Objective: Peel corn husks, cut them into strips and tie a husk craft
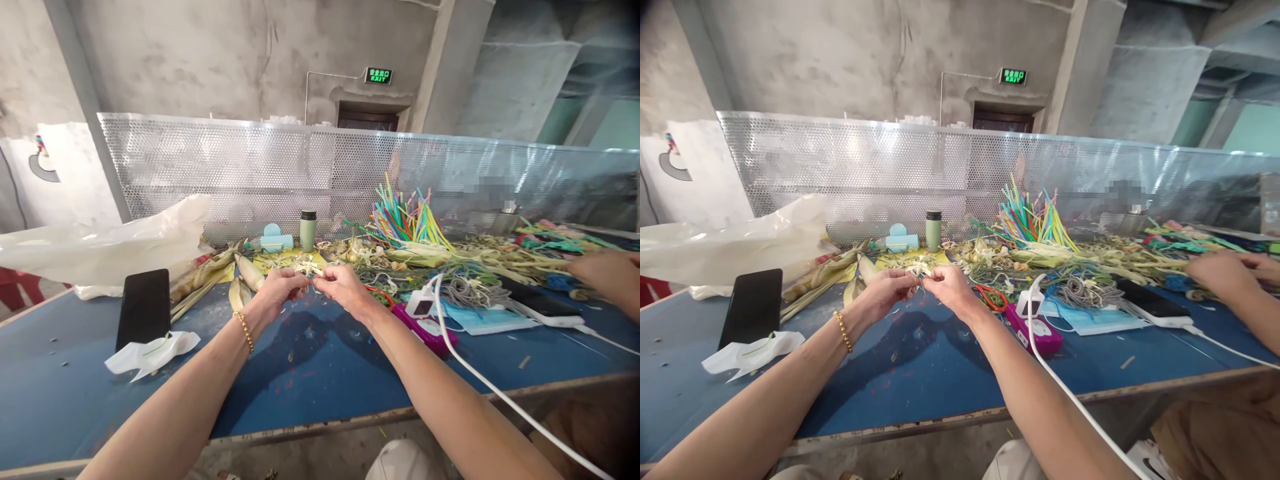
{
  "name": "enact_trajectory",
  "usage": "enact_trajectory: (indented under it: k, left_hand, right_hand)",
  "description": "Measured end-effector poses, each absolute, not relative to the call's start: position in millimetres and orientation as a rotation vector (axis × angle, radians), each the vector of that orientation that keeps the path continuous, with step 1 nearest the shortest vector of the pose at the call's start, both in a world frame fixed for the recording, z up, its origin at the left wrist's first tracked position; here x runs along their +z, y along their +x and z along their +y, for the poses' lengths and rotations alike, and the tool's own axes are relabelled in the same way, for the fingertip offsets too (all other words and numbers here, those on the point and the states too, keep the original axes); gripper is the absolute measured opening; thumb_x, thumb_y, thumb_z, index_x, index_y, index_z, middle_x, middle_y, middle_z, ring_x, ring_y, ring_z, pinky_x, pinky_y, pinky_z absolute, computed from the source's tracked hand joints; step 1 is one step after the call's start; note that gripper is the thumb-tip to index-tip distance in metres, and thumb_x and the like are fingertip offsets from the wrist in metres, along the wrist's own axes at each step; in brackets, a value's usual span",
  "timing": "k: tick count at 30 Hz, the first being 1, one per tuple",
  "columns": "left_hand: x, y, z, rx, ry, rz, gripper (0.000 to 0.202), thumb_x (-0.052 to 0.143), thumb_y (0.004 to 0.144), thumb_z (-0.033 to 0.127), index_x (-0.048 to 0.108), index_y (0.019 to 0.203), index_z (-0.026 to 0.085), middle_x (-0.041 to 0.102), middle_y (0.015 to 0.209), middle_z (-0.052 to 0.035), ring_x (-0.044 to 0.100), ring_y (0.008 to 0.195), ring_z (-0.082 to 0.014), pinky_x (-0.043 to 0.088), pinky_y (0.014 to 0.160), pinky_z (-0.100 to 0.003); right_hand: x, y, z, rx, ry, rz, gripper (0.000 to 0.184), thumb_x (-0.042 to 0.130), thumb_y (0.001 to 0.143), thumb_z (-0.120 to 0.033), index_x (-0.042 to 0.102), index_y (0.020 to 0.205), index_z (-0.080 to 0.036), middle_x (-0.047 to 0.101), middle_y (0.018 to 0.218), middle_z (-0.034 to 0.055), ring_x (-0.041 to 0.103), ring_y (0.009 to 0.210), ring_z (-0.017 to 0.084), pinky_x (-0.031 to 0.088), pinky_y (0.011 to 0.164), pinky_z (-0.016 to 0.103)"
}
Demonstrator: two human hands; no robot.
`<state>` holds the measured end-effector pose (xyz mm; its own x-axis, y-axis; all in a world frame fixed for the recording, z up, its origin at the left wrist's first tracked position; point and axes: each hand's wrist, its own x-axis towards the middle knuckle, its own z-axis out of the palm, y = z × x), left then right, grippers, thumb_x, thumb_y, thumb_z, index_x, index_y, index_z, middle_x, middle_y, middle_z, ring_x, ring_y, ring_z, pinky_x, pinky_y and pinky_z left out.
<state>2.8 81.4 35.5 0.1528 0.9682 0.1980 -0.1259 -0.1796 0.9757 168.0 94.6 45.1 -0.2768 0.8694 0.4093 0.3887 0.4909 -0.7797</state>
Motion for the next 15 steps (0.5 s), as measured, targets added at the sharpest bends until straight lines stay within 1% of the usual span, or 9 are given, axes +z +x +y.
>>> enact_trajectory:
  k: [2, 8, 12, 15]
  left_hand:
    - [34.8, 2.4, 81.8, 1.27, 1.325, 0.902, 0.016, 0.072, 0.06, 0.024, 0.06, 0.057, 0.014, 0.054, 0.053, -0.0003, 0.047, 0.049, -0.0095, 0.032, 0.05, -0.025]
    - [32.1, 2.7, 83.5, 1.232, 1.337, 0.909, 0.019, 0.073, 0.062, 0.029, 0.061, 0.061, 0.014, 0.055, 0.051, -0.0006, 0.049, 0.049, -0.0101, 0.033, 0.049, -0.024]
    - [31.3, 3.4, 83.2, 1.225, 1.372, 0.946, 0.018, 0.07, 0.061, 0.028, 0.058, 0.057, 0.015, 0.054, 0.05, -0.0003, 0.047, 0.048, -0.0097, 0.032, 0.048, -0.024]
    - [31.7, 3.2, 82.4, 1.223, 1.378, 0.941, 0.016, 0.068, 0.061, 0.026, 0.057, 0.054, 0.016, 0.054, 0.05, -0.0008, 0.047, 0.048, -0.0099, 0.032, 0.048, -0.024]
  right_hand:
    - [45.3, 168.5, 93.9, 0.708, -1.053, -1.881, 0.024, 0.06, 0.073, -0.033, 0.054, 0.056, -0.017, 0.044, 0.046, -0.0049, 0.037, 0.044, 0.008, 0.025, 0.044, 0.022]
    - [45.9, 167.5, 92.5, 0.728, -1.071, -1.891, 0.026, 0.058, 0.074, -0.031, 0.049, 0.053, -0.018, 0.047, 0.043, -0.0037, 0.04, 0.041, 0.008, 0.027, 0.042, 0.022]
    - [44.1, 166.6, 92.7, 0.699, -1.047, -1.897, 0.026, 0.059, 0.072, -0.029, 0.047, 0.052, -0.019, 0.046, 0.043, -0.0041, 0.041, 0.041, 0.008, 0.028, 0.043, 0.021]
    - [43.2, 166.2, 92.5, 0.677, -1.038, -1.911, 0.02, 0.058, 0.07, -0.025, 0.049, 0.053, -0.019, 0.047, 0.045, -0.0041, 0.044, 0.043, 0.009, 0.03, 0.045, 0.021]
